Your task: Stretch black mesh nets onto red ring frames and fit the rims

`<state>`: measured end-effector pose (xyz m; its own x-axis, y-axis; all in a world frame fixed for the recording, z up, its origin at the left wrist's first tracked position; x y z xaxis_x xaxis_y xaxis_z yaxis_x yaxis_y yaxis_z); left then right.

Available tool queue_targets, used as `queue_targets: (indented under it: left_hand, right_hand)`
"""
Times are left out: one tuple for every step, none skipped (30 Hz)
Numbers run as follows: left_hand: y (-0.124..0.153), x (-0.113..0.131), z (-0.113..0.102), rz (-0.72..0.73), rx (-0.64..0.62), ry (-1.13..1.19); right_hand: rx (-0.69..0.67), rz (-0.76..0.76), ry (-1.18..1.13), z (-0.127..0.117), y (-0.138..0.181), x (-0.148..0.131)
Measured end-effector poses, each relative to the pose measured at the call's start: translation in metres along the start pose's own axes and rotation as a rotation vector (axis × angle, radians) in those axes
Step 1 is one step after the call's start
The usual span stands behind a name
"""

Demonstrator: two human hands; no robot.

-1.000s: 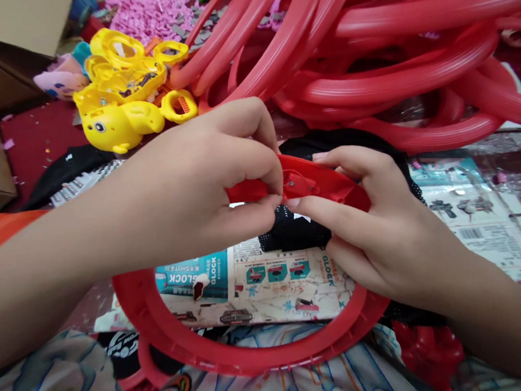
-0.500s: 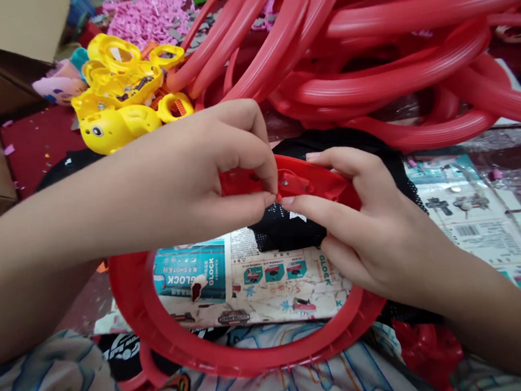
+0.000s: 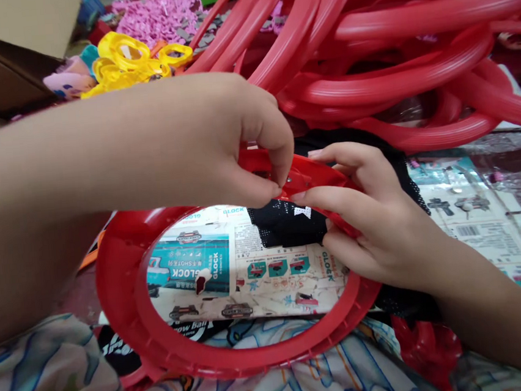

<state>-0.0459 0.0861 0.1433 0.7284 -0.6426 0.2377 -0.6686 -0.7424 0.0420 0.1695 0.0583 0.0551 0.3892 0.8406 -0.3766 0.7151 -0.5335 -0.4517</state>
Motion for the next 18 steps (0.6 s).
queue_targets:
  left_hand:
    - [-0.0024,-0.0012,-0.0018,-0.010,-0.021,-0.002]
    - [-0.0046,-0.0024,-0.0032,-0.022,-0.035,-0.001]
    - [-0.0065,-0.0035,-0.0040,-0.026,-0.048,-0.002]
    - [-0.0081,-0.0045,-0.0040,-0.020,-0.061,-0.004]
    - [-0.0093,-0.0054,-0.0035,0.000,-0.069,-0.003]
    - [-0.0101,-0.0064,-0.0026,0.023,-0.079,-0.001]
    - [-0.0105,-0.0074,-0.0017,0.047,-0.081,0.004]
    - [-0.0106,-0.0082,-0.0011,0.079,-0.069,0.016]
    - [-0.0102,-0.0087,-0.0008,0.119,-0.047,0.036]
    - [-0.0096,-0.0090,-0.0004,0.153,-0.040,0.050]
    - [-0.0088,-0.0090,-0.0002,0.188,-0.036,0.059]
    - [-0.0079,-0.0086,0.0000,0.225,-0.041,0.059]
    - [-0.0071,-0.0081,0.0000,0.261,-0.044,0.054]
    - [-0.0066,-0.0075,0.0000,0.286,-0.050,0.049]
    - [-0.0065,-0.0072,-0.0004,0.296,-0.041,0.049]
    - [-0.0068,-0.0070,-0.0009,0.300,-0.023,0.058]
    - [-0.0075,-0.0069,-0.0014,0.303,-0.006,0.074]
    - [-0.0086,-0.0072,-0.0013,0.294,-0.010,0.090]
  right_hand:
    - [0.001,-0.002,-0.004,0.0001,-0.0006,0.0004]
    - [0.002,-0.004,-0.006,0.0003,-0.0011,0.0008]
    - [0.003,-0.009,-0.009,0.0006,-0.0016,0.0012]
    - [0.005,-0.017,-0.010,0.0010,-0.0019,0.0016]
    - [0.008,-0.027,-0.011,0.0013,-0.0021,0.0019]
    - [0.007,-0.036,-0.011,0.0017,-0.0021,0.0021]
    - [0.006,-0.047,-0.012,0.0020,-0.0019,0.0022]
    - [0.008,-0.059,-0.014,0.0021,-0.0015,0.0021]
    - [0.011,-0.065,-0.015,0.0021,-0.0012,0.0019]
    - [0.010,-0.066,-0.015,0.0018,-0.0008,0.0017]
    - [0.010,-0.065,-0.016,0.0015,-0.0004,0.0014]
    - [0.009,-0.064,-0.017,0.0011,-0.0001,0.0012]
    - [0.009,-0.062,-0.018,0.0007,0.0000,0.0010]
    - [0.006,-0.061,-0.020,0.0004,-0.0001,0.0009]
    - [0.006,-0.062,-0.021,0.0003,-0.0003,0.0010]
    - [0.008,-0.064,-0.023,0.0002,-0.0006,0.0011]
    - [0.010,-0.066,-0.023,0.0003,-0.0010,0.0015]
    - [0.013,-0.066,-0.022,0.0006,-0.0014,0.0021]
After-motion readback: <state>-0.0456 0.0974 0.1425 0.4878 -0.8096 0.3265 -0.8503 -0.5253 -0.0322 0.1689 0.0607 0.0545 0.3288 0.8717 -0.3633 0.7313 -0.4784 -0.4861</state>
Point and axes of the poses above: each hand's wrist, its own y-axis away from the middle knuckle, its own z-axis out of the palm, x = y × z, the point moved 2 cm from there along -y, towards the middle knuckle, and after that the axes turned 2 degrees about -x, right-handed, at the moved point
